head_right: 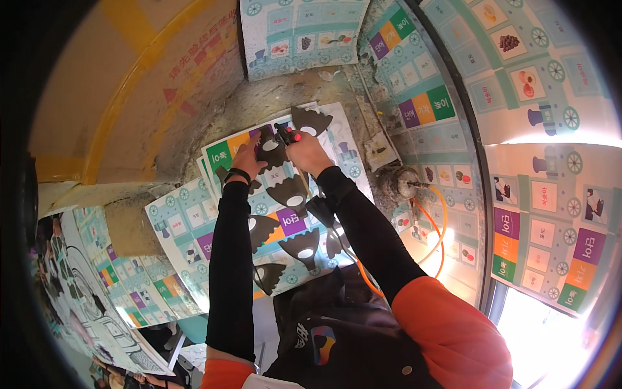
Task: Applying air or adhesive treatment to shoe components on an assembly line.
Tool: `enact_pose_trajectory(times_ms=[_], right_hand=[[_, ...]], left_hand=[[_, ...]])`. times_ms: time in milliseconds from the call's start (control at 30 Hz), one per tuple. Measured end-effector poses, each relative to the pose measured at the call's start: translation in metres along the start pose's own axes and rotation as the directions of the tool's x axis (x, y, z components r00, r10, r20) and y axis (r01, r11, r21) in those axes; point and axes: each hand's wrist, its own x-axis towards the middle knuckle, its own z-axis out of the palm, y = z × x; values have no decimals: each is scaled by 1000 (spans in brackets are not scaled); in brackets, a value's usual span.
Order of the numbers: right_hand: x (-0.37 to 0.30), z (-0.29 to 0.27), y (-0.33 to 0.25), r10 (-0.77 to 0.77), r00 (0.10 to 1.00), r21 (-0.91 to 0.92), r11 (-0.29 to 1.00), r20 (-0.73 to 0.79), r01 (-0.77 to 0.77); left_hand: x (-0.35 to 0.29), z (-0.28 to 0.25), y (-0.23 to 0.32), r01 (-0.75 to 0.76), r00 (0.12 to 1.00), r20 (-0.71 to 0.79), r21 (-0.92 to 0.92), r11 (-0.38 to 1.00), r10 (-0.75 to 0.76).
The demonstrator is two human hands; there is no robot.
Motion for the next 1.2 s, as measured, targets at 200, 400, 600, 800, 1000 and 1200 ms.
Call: enact_pose_trajectory(times_ms=[200,400,600,800,1000,1200], right_hand=[[-6,3,11,43,999,0,999,30,-43],[2,8,5,73,989,47,996,128,-80],[-6,-3,18,62,998,-51,997,17,-61],[-11,-8,7,-71,997,5,997,-35,71],[-23,-24,10,52,986,138,988,158,-74],[-57,-98,16,-11,1000,403,915,0,9]], left_hand=[[-2,2,6,63,998,-14,4,998,-63],[0,5,4,69,998,-14,24,997,-69],[-3,12,5,100,991,-93,53,994,-95],[-14,28,30,322,924,-270,172,931,-269],[-11,34,36,540,826,-254,97,836,-504],[-8,22,15,503,863,-115,287,815,-492]])
